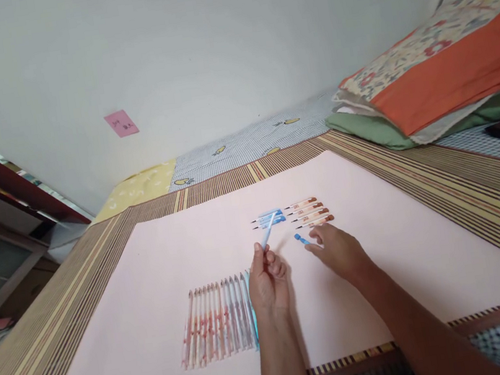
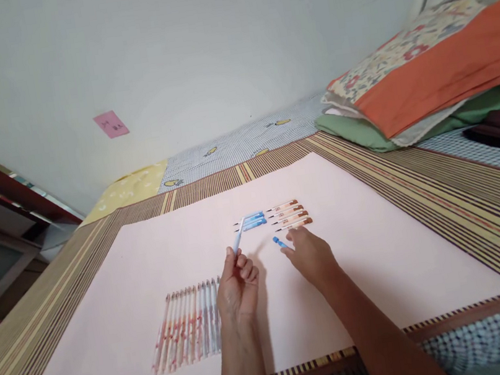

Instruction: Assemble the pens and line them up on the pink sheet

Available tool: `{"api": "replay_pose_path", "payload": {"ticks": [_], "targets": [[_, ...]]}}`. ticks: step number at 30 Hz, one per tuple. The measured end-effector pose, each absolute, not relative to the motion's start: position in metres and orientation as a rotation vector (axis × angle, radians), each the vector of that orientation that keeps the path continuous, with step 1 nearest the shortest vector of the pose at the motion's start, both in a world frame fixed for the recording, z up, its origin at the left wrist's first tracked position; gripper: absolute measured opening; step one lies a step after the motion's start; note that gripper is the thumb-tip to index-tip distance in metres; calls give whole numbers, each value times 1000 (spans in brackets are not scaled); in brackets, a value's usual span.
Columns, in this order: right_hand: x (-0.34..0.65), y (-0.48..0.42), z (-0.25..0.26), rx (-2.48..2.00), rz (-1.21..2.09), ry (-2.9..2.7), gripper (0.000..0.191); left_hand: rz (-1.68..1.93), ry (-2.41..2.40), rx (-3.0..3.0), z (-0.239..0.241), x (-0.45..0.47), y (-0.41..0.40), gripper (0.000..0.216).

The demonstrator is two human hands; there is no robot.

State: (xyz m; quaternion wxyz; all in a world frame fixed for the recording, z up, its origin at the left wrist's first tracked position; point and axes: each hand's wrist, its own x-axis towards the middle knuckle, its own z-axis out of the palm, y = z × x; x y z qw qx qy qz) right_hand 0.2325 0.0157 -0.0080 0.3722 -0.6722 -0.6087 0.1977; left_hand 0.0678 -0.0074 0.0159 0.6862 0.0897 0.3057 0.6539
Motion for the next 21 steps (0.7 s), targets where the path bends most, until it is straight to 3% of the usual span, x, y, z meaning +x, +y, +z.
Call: {"api": "replay_pose_path", "payload": {"ticks": [5, 21], "targets": [[218, 12, 14, -1254, 896, -1194, 34, 1398, 665, 286, 9, 84, -11, 37], [213, 13, 19, -1058, 945, -906, 34, 1507, 704, 245, 6, 98, -11, 31]]}}
